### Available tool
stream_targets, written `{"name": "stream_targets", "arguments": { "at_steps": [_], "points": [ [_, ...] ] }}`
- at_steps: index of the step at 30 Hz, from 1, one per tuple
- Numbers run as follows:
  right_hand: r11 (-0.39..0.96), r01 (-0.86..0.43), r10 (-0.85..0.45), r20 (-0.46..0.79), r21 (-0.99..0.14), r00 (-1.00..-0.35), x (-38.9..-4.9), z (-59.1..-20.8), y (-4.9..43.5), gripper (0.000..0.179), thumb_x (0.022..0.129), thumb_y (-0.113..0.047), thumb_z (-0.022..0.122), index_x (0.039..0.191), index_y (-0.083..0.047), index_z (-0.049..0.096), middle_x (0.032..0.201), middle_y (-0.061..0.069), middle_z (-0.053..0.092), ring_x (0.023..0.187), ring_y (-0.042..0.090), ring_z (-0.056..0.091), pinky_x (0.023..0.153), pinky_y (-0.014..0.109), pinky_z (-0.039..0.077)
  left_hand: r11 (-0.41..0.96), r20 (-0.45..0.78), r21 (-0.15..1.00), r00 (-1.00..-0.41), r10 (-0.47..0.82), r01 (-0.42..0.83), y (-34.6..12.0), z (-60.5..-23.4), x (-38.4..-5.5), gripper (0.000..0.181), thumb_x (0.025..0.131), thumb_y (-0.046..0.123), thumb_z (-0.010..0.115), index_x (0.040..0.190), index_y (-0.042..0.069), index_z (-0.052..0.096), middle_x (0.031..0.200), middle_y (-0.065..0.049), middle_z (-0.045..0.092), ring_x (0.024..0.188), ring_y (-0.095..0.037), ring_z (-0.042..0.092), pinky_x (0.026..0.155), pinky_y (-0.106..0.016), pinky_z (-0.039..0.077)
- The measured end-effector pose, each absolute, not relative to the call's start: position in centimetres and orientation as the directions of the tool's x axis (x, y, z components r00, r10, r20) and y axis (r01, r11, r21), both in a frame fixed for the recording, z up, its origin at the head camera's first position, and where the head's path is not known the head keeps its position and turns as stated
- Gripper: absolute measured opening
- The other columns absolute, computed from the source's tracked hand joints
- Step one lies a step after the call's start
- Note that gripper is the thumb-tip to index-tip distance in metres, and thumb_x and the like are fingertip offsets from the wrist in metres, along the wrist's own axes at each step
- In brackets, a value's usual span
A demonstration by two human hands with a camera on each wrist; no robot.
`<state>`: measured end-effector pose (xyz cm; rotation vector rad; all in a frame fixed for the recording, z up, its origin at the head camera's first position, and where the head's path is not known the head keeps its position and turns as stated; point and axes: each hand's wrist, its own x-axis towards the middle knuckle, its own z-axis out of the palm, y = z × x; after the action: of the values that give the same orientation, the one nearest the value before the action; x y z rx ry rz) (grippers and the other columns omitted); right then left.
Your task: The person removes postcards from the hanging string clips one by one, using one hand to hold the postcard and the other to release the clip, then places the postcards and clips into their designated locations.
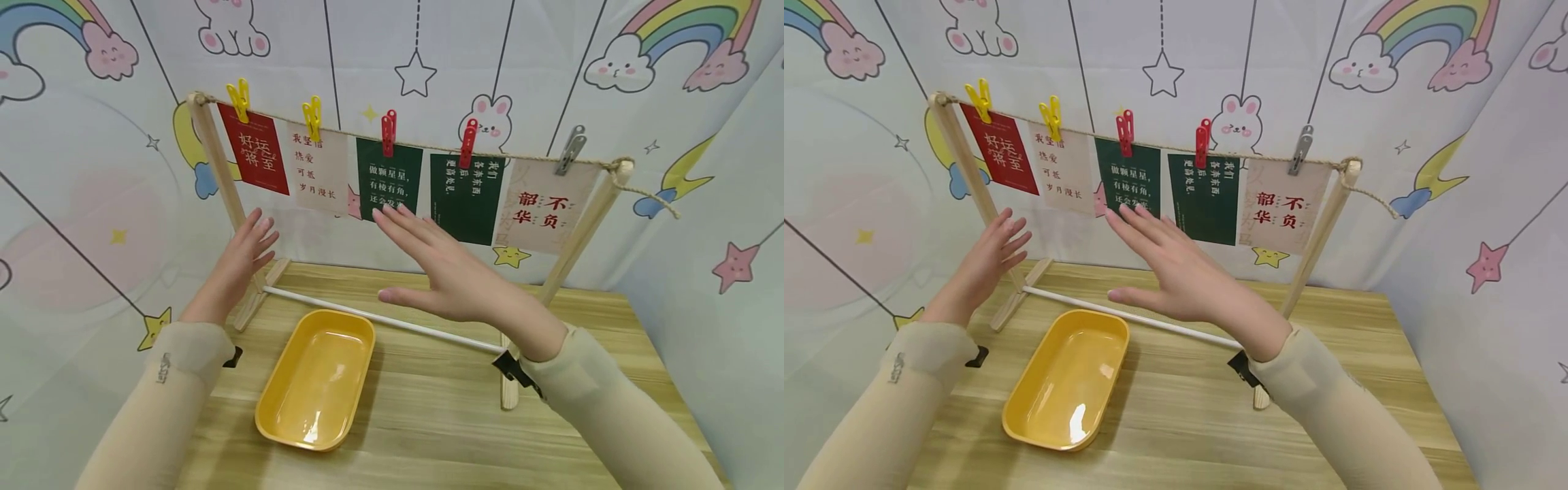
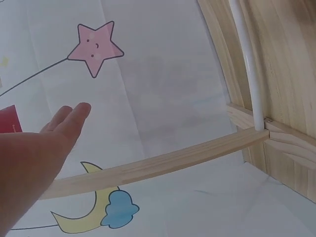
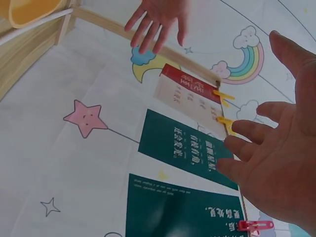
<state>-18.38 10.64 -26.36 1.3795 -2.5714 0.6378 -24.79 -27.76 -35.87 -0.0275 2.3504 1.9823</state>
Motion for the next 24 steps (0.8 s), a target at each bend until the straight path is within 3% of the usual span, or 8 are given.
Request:
{"name": "stream_targets", "arguments": {
  "at_steps": [10,18,24],
  "points": [
    [0.449,-0.852,-0.78,0.347,-0.27,-0.521,-19.5,-24.6,8.2,0.096,0.101,-0.049,0.073,0.173,-0.019,0.017,0.178,0.004,0.02,0.165,0.024,0.014,0.133,0.046,0.006,0.011,-0.062,0.998,-0.998,0.016,-0.062,-27.6,-34.9,-25.2,0.091,0.107,0.064,0.048,0.173,0.028,-0.003,0.18,-0.004,0.01,0.164,-0.027,0.02,0.13,-0.046,0.021],
    [0.458,-0.853,-0.783,0.34,-0.25,-0.52,-19.9,-23.2,7.1,0.097,0.1,-0.05,0.073,0.173,-0.017,0.018,0.178,0.004,0.019,0.166,0.024,0.01,0.133,0.048,0.006,0.004,-0.057,0.998,-0.998,0.016,-0.057,-27.8,-34.3,-25.3,0.091,0.107,0.064,0.047,0.173,0.028,-0.004,0.18,-0.005,0.01,0.164,-0.027,0.02,0.13,-0.048,0.02],
    [0.485,-0.841,-0.787,0.299,-0.241,-0.54,-20.1,-22.3,6.0,0.098,0.1,-0.055,0.07,0.174,-0.022,0.014,0.179,-0.002,0.014,0.166,0.017,0.007,0.133,0.043,0.003,0.032,-0.039,0.999,-0.999,0.011,-0.039,-28.2,-33.4,-25.4,0.091,0.107,0.065,0.047,0.173,0.028,-0.004,0.18,-0.005,0.011,0.164,-0.027,0.021,0.13,-0.048,0.022]
  ]
}}
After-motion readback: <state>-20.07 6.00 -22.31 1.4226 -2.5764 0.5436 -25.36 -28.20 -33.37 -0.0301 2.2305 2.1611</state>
